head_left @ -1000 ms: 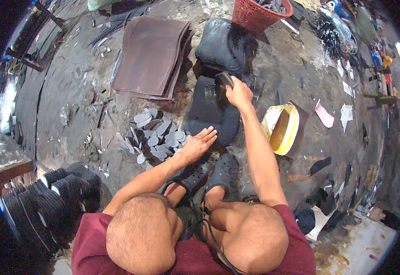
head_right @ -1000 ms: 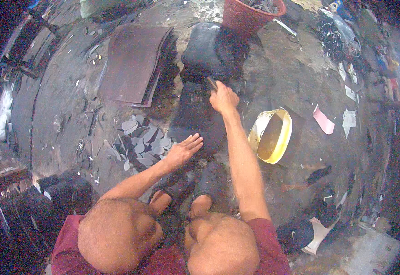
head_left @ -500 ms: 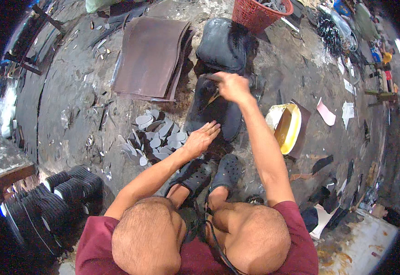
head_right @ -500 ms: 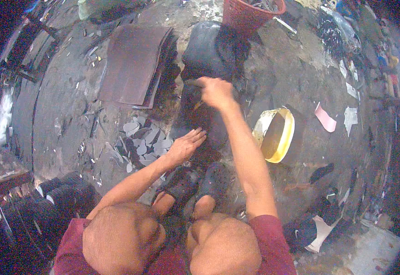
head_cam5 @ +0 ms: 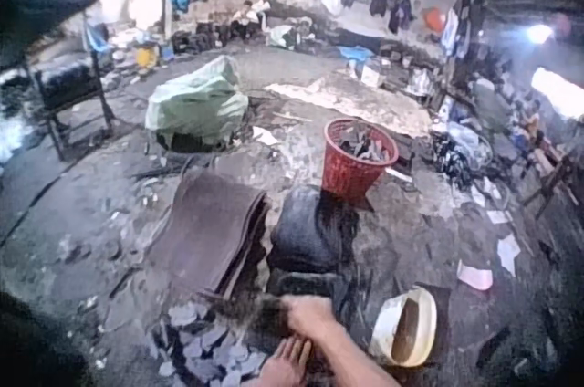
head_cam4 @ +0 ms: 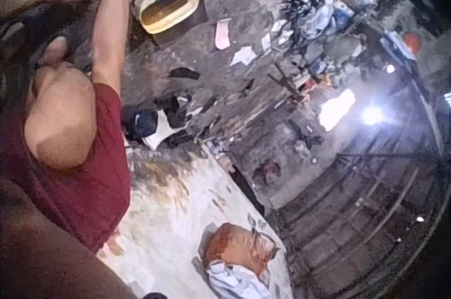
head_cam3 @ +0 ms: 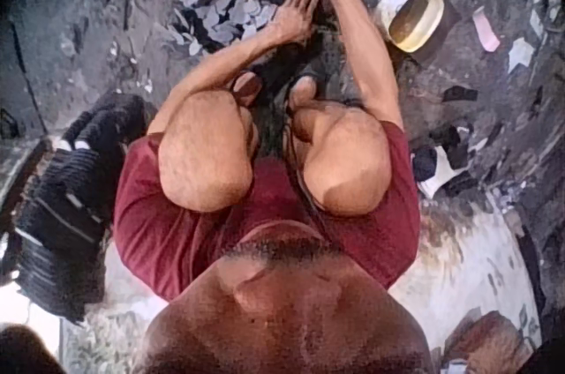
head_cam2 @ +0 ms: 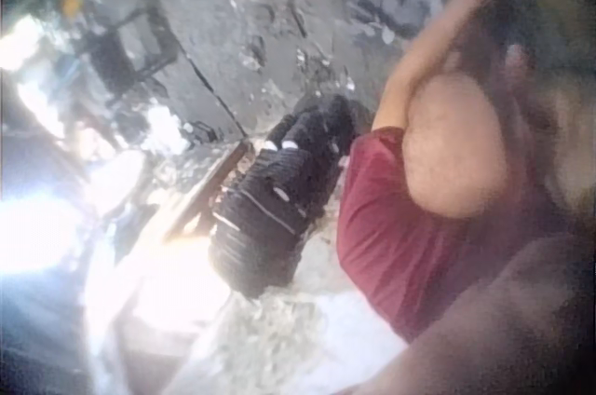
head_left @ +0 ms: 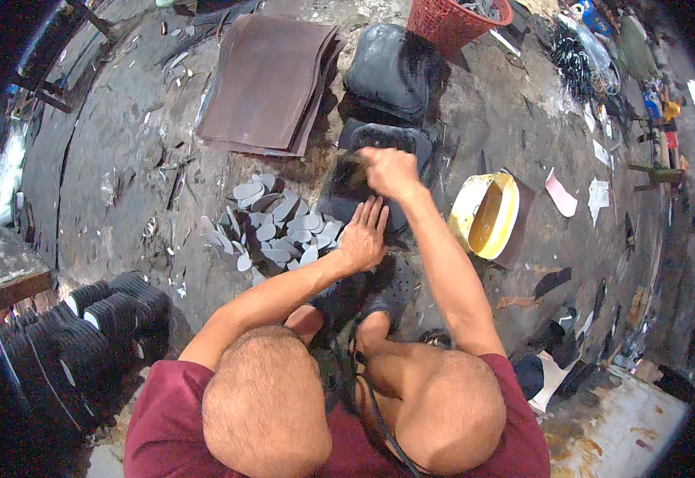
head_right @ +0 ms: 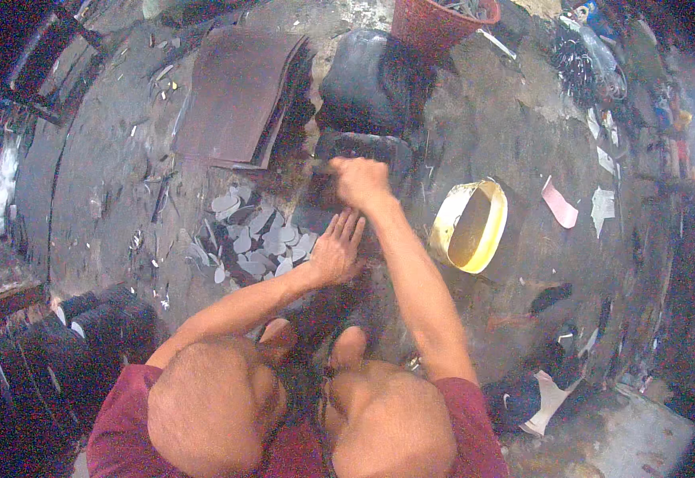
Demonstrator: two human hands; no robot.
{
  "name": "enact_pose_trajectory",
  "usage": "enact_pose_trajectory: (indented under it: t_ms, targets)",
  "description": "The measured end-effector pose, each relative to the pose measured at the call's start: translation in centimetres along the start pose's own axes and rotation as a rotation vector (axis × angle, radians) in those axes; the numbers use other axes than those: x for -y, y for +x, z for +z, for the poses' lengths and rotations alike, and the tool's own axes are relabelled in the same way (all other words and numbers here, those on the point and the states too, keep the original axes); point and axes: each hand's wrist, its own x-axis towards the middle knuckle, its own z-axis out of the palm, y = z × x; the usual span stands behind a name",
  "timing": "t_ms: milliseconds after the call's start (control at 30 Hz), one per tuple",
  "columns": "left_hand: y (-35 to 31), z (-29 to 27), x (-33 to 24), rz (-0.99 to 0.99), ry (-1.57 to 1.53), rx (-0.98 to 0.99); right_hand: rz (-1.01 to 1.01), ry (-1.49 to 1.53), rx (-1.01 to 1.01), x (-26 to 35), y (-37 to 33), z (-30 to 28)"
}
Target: The person repeatedly dips a brush into a yellow container and applies a liquid to black shoe parts on the floor. They handle the parts one at a time, turning them over and brushing different areas.
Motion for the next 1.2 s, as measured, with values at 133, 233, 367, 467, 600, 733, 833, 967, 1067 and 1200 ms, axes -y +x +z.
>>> enact_pose_trajectory:
  t_ms: [133, 233, 367, 467, 600, 733, 833, 967, 1067, 1200]
  targets:
    - [-1.1, -0.3, 0.0, 0.077, -0.075, 0.048, -0.064, -0.061, -0.067, -0.4, -2.4, 3.8]
    - [-2.3, 0.0, -1.5, 0.092, -0.251, 0.193, -0.160, -0.061, -0.048, 2.1, -4.9, 4.8]
    - [-4.0, 3.1, -3.3, 0.255, -0.290, 0.293, -0.257, -0.063, -0.115, 4.0, -7.3, 6.5]
    - [-4.9, 5.5, -3.2, 0.331, -0.282, 0.299, -0.295, -0.102, -0.134, 4.8, -8.2, 7.0]
    - [-4.8, 4.8, -3.5, 0.351, -0.342, 0.401, -0.335, -0.125, -0.177, 4.8, -9.1, 7.5]
    - [-5.3, 2.6, -3.9, 0.414, -0.397, 0.155, -0.321, -0.081, -0.157, 5.3, -9.6, 7.9]
    - [-5.3, 4.1, -2.9, 0.291, -0.460, 0.288, -0.168, 0.332, -0.049, 6.2, -8.1, 6.9]
    - [-2.5, 1.5, -0.9, 0.347, -0.208, 0.028, -0.049, 1.176, -0.319, 2.7, -5.2, -1.6]
    - [2.1, -1.7, -0.1, 0.237, -0.037, 0.070, -0.030, 1.103, -0.547, -2.3, -7.1, -11.9]
    - [2.1, -0.3, 2.7, 0.182, 0.157, 0.161, -0.029, 1.011, -0.683, -4.0, -8.4, -17.5]
